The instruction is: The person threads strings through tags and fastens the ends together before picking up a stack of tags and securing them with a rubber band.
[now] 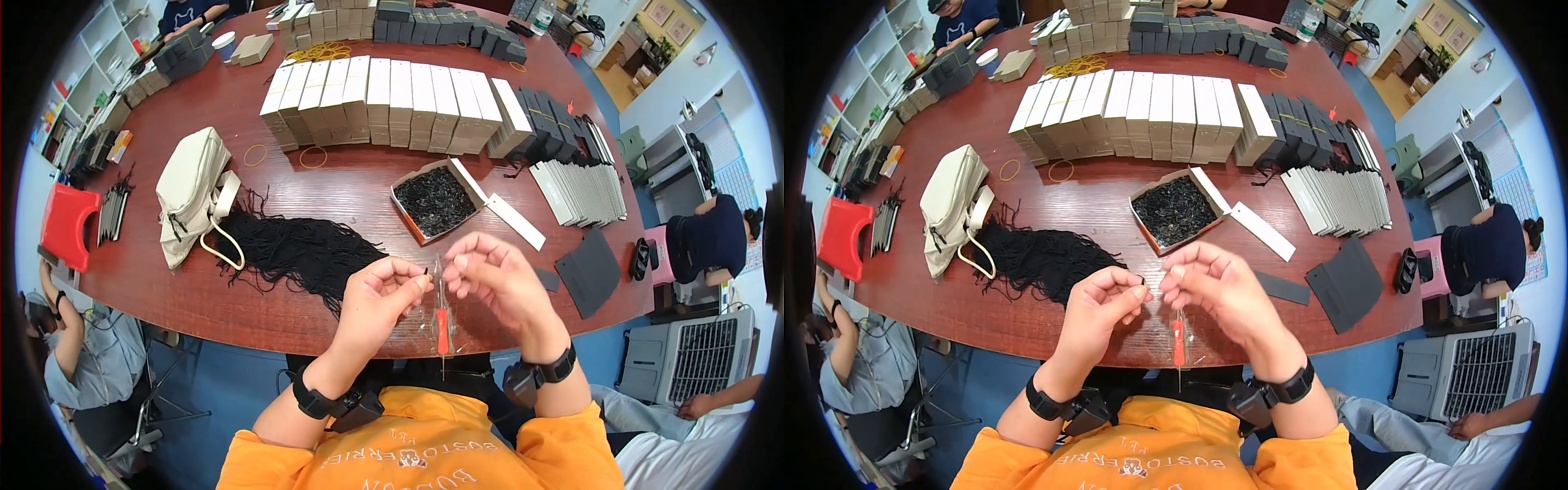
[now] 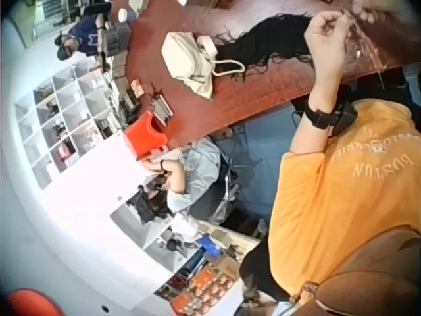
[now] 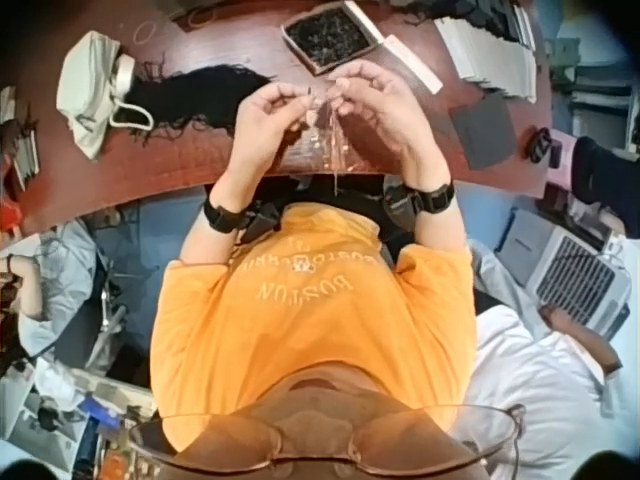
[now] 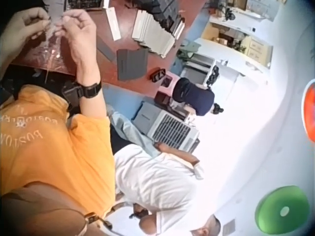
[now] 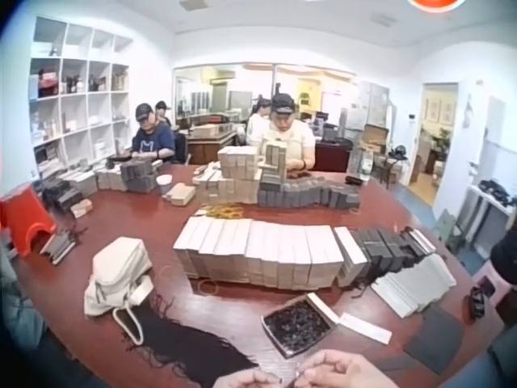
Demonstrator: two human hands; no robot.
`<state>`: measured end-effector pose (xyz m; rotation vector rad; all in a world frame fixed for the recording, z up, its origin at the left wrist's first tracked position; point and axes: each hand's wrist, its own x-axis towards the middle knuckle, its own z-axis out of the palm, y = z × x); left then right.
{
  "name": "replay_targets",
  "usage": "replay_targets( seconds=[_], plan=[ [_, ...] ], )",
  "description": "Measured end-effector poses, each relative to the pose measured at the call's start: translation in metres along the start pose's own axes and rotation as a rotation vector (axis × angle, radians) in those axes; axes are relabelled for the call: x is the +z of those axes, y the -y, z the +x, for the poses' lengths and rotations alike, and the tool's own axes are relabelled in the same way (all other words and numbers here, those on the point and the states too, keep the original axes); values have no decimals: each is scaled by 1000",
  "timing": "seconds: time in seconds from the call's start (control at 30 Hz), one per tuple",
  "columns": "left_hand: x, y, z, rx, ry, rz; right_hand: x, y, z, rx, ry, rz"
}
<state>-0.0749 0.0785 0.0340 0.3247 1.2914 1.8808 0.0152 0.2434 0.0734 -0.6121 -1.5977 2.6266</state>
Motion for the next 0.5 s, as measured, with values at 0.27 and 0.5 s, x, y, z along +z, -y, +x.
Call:
replay_targets(
  seconds=[0.27,0.5],
  plan=[
    [15,2,-13,145,-5,181,4,-26,-20,-60,62,229],
    [14,5,-19,293,-18,379,2,-34,-22,-46,85,239]
  ],
)
